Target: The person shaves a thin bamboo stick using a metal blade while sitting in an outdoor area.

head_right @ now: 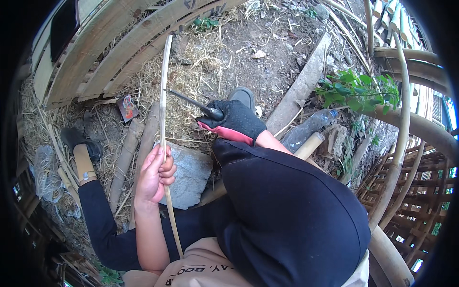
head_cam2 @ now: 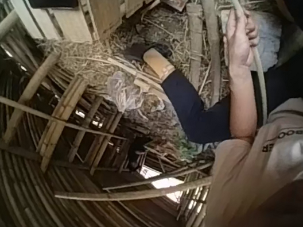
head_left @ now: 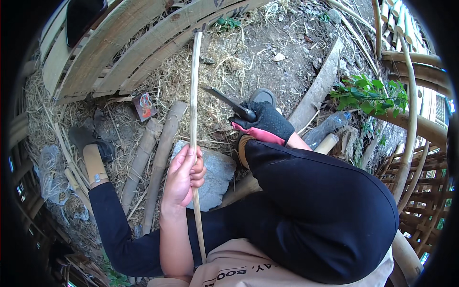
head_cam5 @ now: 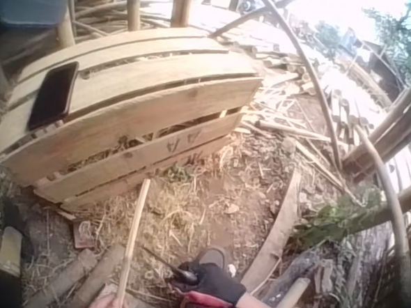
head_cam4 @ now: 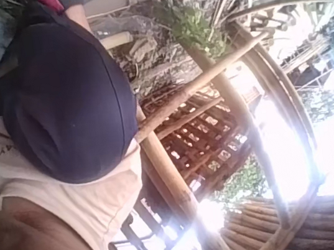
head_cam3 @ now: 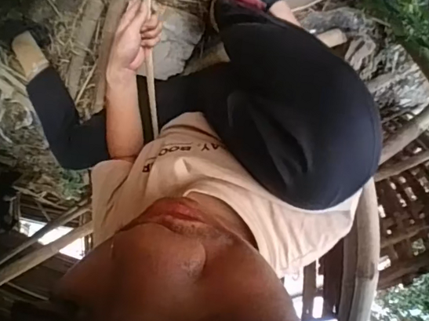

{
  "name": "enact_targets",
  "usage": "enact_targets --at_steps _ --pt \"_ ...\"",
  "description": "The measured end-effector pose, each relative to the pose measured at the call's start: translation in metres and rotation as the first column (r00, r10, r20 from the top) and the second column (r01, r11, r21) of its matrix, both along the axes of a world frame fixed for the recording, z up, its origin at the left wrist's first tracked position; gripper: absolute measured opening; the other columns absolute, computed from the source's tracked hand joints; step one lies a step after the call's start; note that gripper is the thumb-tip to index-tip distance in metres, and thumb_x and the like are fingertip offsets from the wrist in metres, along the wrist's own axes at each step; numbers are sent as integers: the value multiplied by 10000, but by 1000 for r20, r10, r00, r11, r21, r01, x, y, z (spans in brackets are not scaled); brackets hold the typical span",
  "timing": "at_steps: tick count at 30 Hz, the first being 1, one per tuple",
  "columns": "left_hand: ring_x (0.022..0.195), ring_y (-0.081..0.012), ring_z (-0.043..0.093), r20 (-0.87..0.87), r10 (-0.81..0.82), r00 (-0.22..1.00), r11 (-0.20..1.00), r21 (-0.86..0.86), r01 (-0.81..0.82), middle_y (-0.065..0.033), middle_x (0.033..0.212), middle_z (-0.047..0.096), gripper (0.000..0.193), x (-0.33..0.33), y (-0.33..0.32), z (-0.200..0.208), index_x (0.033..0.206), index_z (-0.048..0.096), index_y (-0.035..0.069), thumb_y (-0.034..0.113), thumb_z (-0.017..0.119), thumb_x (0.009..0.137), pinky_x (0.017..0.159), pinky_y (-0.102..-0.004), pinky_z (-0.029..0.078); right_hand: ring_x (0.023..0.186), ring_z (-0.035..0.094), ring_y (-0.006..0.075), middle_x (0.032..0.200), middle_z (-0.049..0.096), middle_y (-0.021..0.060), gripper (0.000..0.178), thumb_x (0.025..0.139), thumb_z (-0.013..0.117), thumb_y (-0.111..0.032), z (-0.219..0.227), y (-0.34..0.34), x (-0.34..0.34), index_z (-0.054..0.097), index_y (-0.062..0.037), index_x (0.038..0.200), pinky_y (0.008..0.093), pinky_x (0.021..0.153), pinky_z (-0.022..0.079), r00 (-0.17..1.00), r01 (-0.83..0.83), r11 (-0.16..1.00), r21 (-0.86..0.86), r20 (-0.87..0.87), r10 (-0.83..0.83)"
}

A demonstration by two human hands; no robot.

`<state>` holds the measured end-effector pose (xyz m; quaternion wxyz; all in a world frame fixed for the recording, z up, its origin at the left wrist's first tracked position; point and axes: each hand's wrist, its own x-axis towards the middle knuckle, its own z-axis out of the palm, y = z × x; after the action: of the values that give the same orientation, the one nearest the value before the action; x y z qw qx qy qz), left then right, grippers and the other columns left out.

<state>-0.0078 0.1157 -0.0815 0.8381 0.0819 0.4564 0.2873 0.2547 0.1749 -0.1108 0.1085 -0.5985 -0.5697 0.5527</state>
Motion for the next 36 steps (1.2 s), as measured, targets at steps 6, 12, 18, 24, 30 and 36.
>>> enact_targets --at_steps 6,12,18,24,30,36 --pt "518 -4 234 -75 4 997 994 -105 -12 86 655 296 184 -2 -33 -23 1037 511 115 267 425 1092 430 -167 196 731 637 136 838 702 20 268 1011 616 -356 -74 -32 26 666 -99 1067 292 677 502 586 -36 462 -886 -393 -709" --pt "513 1 259 -42 39 998 984 -172 -46 89 650 320 192 3 -35 -32 1011 515 118 281 450 1088 425 -165 206 754 641 108 898 697 4 276 1042 552 -346 -81 -57 31 642 -96 1119 268 709 528 519 66 456 -887 -360 -775" --pt "499 -7 244 12 100 995 964 -250 -94 89 637 303 181 1 -37 -45 1012 523 117 257 438 1088 413 -164 210 863 706 281 910 724 105 298 906 717 -320 -32 -18 2 681 -86 1088 371 772 539 1000 -14 999 46 0 14" --pt "494 -7 243 21 140 990 958 -255 -130 94 622 295 197 2 -37 -49 995 520 121 278 443 1088 407 -168 199 835 705 381 835 713 167 292 839 685 -374 -28 13 -14 697 -130 998 466 726 532 796 -546 829 120 381 470" --pt "484 -3 243 -154 103 983 962 -235 -138 98 613 292 218 9 -41 -49 994 522 117 299 446 1088 401 -170 197 831 717 372 844 720 187 302 837 665 -388 -43 21 -24 707 -132 991 478 738 551 700 -632 774 17 440 562" --pt "478 5 245 -221 68 973 970 -213 -116 99 616 305 218 14 -43 -49 986 525 119 301 458 1085 399 -171 193 848 720 373 874 727 193 322 829 652 -383 -51 24 -25 715 -126 1012 475 760 559 688 -648 760 42 459 562"
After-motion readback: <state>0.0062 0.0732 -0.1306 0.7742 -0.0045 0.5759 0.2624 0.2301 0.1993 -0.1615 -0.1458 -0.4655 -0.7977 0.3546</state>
